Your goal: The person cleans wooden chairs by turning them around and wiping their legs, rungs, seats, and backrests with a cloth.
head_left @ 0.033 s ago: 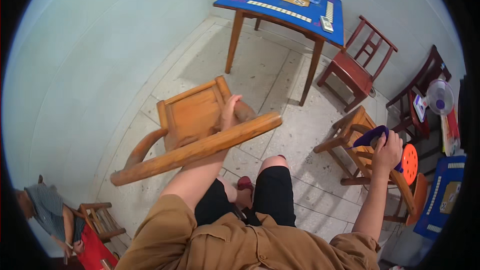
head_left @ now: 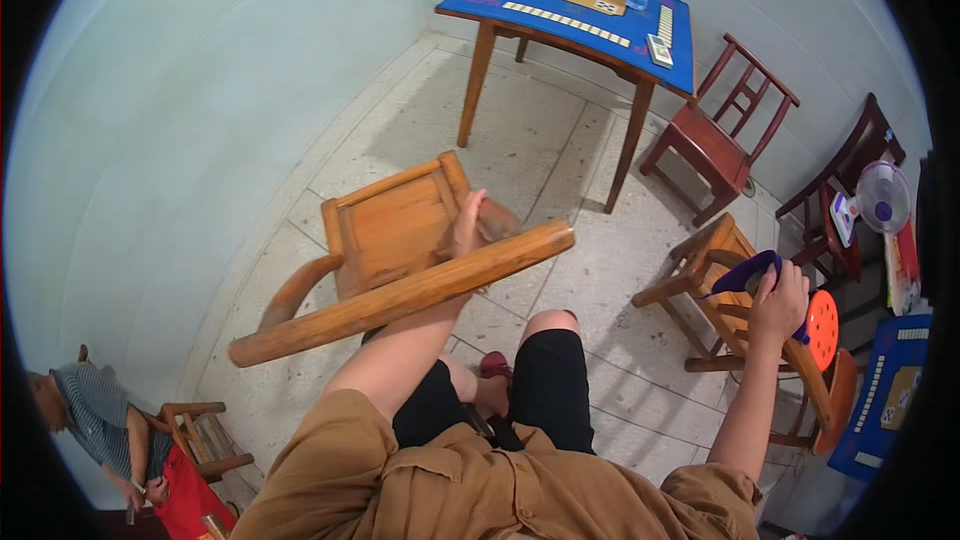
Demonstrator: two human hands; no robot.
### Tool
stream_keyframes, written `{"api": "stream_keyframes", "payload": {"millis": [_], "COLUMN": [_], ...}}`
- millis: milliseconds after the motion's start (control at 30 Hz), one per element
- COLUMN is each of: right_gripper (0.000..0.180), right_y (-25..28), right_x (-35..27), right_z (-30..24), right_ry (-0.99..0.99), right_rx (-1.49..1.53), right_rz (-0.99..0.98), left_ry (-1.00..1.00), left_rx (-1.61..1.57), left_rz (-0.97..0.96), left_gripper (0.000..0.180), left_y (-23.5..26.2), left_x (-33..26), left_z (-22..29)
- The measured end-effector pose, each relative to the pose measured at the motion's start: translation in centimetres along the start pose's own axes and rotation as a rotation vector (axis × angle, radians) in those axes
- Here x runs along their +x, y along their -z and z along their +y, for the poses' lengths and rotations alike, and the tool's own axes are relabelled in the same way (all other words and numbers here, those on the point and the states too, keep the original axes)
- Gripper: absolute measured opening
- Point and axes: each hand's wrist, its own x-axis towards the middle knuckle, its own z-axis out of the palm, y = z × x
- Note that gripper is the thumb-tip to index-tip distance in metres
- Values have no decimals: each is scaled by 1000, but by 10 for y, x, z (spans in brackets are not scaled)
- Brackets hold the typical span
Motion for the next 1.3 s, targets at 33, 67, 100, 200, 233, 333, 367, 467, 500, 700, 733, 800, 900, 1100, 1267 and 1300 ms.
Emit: {"api": "stream_keyframes", "payload": {"millis": [33,67,100,200,233,333,367,467,500,700,733,800,900,1100,1267,1300], "right_gripper": [15,16,16,16,15,17,17,19,19,28,28,39,49,33,30,30], "right_y": [-1,-1,-1,-4,-5,-1,0,-9,-12,-13,-13,-18,-39,7,18,30], "right_x": [-1,1,6,7,6,6,8,6,6,-4,-1,4,16,-6,-27,-30], "right_z": [-1,-3,-6,-3,-1,2,2,7,9,18,20,25,38,-141,-257,-276], "right_ry": [-5,7,21,8,13,17,15,10,33,-21,-11,-273,-504,-444,347,356], "right_rx": [9,-1,-4,8,5,-13,-24,4,2,29,29,295,1113,1690,1061,1247], "right_rz": [0,12,28,5,7,-18,-33,-12,4,-104,-96,-67,164,76,199,235], "left_ry": [4,71,138,550,545,504,596,732,862,459,456,285,264,-94,-51,-52], "left_rx": [27,67,114,93,39,31,7,276,335,-21,68,153,93,333,127,136], "left_rz": [15,-85,-178,-649,-726,-761,-763,-591,-480,186,103,19,36,-31,90,95], "left_gripper": [67,72,78,79,80,79,78,78,79,72,67,56,51,52,42,42], "left_y": [1,9,21,90,114,188,214,298,316,315,313,313,306,257,206,202], "left_x": [-8,-23,-42,-95,-110,-160,-169,-187,-178,-127,-120,-121,-122,-121,-125,-125], "left_z": [19,26,34,79,86,71,74,66,76,131,132,111,82,109,116,109]}}
